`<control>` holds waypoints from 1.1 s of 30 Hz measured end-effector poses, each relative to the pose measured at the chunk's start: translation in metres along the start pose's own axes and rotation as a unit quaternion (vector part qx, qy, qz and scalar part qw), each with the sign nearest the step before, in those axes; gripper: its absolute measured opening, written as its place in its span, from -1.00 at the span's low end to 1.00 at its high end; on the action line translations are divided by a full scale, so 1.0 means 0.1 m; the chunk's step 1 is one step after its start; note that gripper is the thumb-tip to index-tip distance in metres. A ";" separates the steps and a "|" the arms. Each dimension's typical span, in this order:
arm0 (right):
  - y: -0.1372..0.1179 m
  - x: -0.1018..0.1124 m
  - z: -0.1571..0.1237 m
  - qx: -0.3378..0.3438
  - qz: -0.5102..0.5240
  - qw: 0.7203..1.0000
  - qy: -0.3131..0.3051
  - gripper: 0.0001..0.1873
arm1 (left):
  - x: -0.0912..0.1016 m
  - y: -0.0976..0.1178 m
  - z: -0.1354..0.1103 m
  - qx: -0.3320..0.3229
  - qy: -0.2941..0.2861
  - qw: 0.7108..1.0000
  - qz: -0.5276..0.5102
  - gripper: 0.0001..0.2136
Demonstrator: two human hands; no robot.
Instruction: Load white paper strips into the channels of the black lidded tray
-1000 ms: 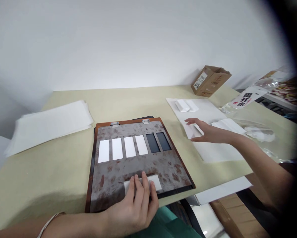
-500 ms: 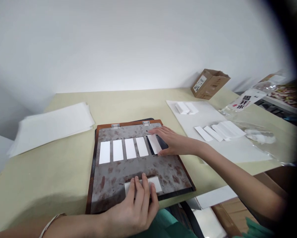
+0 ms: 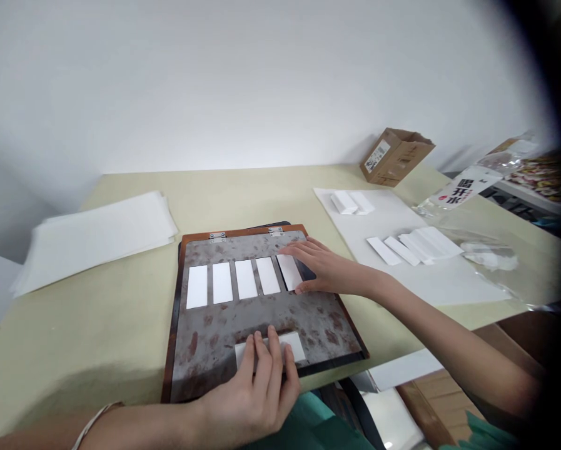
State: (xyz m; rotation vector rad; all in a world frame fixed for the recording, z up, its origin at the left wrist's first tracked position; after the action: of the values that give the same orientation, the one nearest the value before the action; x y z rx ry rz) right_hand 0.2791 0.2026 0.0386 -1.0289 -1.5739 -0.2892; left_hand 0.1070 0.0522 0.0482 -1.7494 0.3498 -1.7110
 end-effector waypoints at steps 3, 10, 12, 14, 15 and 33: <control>0.00 0.00 0.00 -0.002 -0.009 1.000 -0.001 -0.23 | 0.00 0.00 0.00 -0.001 0.000 1.000 0.000 -0.61; 0.01 -0.03 -0.02 -0.018 -0.024 1.000 -0.002 -0.21 | 0.01 0.00 0.00 -0.001 -0.002 1.000 0.001 -0.61; 0.02 -0.05 -0.02 -0.019 -0.028 0.999 -0.003 -0.22 | 0.01 0.00 0.00 -0.001 -0.001 1.000 0.002 -0.61; 0.03 -0.06 -0.01 -0.019 -0.030 0.999 -0.003 -0.24 | 0.01 0.00 0.00 -0.001 -0.002 1.000 0.002 -0.61; 0.04 -0.07 -0.01 -0.019 -0.031 0.999 -0.002 -0.25 | 0.01 -0.01 0.00 -0.001 -0.001 1.000 0.003 -0.61; 0.07 -0.07 -0.06 -0.018 -0.029 0.999 0.008 -0.27 | 0.01 0.00 0.00 -0.001 0.002 1.000 -0.001 -0.61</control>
State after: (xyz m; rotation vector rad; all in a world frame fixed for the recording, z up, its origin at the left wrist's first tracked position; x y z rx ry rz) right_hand 0.2878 0.1995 0.0313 -1.0066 -1.5923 -0.3655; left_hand 0.1066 0.0521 0.0490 -1.7484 0.3525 -1.7158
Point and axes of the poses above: each hand's wrist, its own z-axis towards the middle knuckle, its own x-axis out of the back of the hand, y = z × x, the point moved 6 cm from there along z, towards the middle knuckle, and after that the axes turned 15 degrees about -y, right-handed, at the moved point
